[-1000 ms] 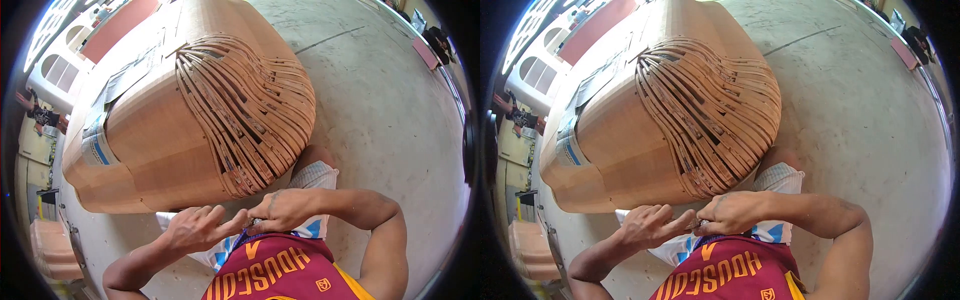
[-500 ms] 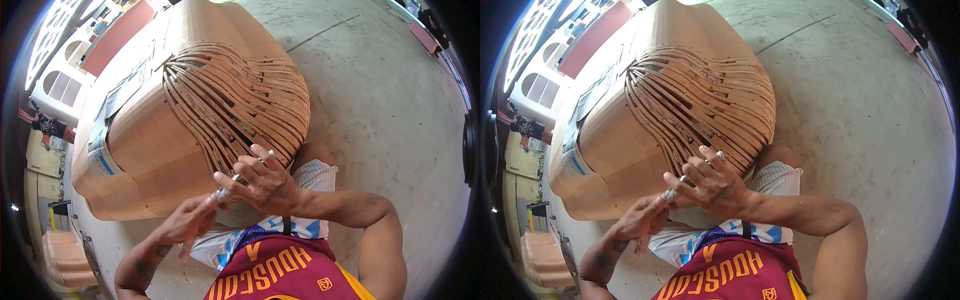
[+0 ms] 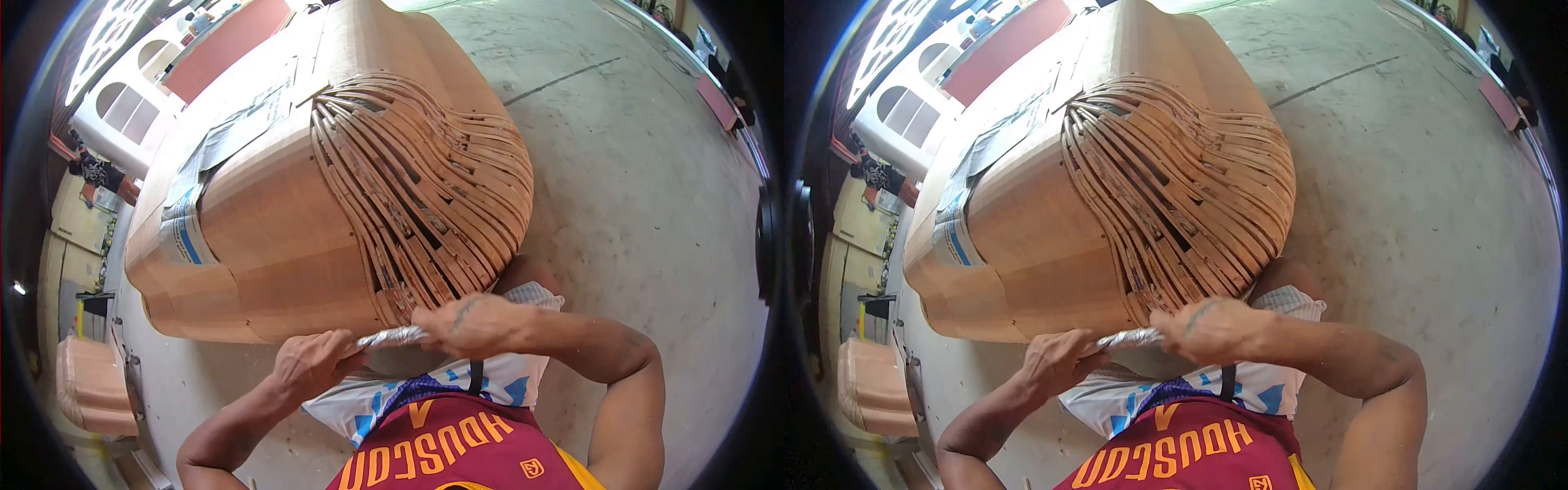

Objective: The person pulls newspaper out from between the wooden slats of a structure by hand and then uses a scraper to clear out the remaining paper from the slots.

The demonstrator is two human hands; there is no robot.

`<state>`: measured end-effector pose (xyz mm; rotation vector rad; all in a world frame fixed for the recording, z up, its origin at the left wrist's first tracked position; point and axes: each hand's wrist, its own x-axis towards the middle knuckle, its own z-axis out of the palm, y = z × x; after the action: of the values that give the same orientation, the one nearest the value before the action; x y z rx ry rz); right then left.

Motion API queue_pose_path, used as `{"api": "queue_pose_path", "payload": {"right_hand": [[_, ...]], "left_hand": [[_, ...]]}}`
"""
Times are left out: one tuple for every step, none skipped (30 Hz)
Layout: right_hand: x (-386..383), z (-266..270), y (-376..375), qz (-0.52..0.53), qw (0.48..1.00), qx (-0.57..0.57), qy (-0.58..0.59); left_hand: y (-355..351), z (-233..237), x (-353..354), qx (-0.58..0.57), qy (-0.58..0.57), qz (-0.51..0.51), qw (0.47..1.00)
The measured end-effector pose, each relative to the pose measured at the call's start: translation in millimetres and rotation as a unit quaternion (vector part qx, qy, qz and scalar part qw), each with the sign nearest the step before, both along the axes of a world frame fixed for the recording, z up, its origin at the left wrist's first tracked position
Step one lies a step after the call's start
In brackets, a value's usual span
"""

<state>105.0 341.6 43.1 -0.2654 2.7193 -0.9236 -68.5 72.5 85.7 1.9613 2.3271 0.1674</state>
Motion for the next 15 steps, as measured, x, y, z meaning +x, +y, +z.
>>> {"api": "queue_pose_path", "payload": {"right_hand": [[3, -5, -5, 0.027, 0.996, -0.083, -0.009], [8, -13, -7, 0.051, 0.985, -0.164, -0.017], [12, -20, -10, 0.074, 0.967, -0.244, -0.026], [15, -25, -14, 0.091, 0.912, -0.359, -0.175], [16, -29, -17, 0.103, 0.824, -0.458, -0.318], [19, -34, -21, 0.111, 0.705, -0.540, -0.447], [28, -41, -26, 0.107, 0.632, -0.585, -0.497], [32, -39, -28, 0.101, 0.634, -0.594, -0.485], [34, -34, -28, 0.096, 0.636, -0.601, -0.474], [34, -30, -27, 0.093, 0.638, -0.607, -0.464], [27, -38, -23, 0.054, 0.753, -0.507, -0.417], [25, -33, -21, -0.001, 0.912, -0.346, -0.222], [26, -23, -21, -0.054, 0.986, -0.156, -0.003], [28, -14, -21, -0.101, 0.969, 0.044, 0.219], [26, -3, -23, -0.127, 0.951, 0.084, 0.269]], "left_hand": [[-3, 7, -5, -0.002, 0.056, -0.063, 0.996], [-2, 15, -8, -0.002, 0.112, -0.126, 0.986], [-1, 23, -9, 0.011, 0.122, -0.170, 0.978], [-1, 30, -8, 0.023, 0.119, -0.204, 0.972], [0, 37, -6, 0.038, 0.118, -0.236, 0.964], [1, 41, -6, 0.053, 0.119, -0.266, 0.955], [5, 43, -5, 0.073, 0.100, -0.278, 0.953], [6, 42, -7, 0.067, 0.091, -0.276, 0.954], [7, 39, -10, 0.062, 0.083, -0.273, 0.956], [6, 34, -12, 0.057, 0.075, -0.268, 0.959], [2, 21, -16, 0.041, 0.028, -0.235, 0.971], [-1, 8, -21, 0.014, -0.011, -0.161, 0.987], [-4, -4, -26, -0.013, -0.051, -0.088, 0.995], [-6, -9, -28, -0.041, -0.092, -0.016, 0.995], [1, 1, -26, -0.086, -0.156, 0.045, 0.983]]}}
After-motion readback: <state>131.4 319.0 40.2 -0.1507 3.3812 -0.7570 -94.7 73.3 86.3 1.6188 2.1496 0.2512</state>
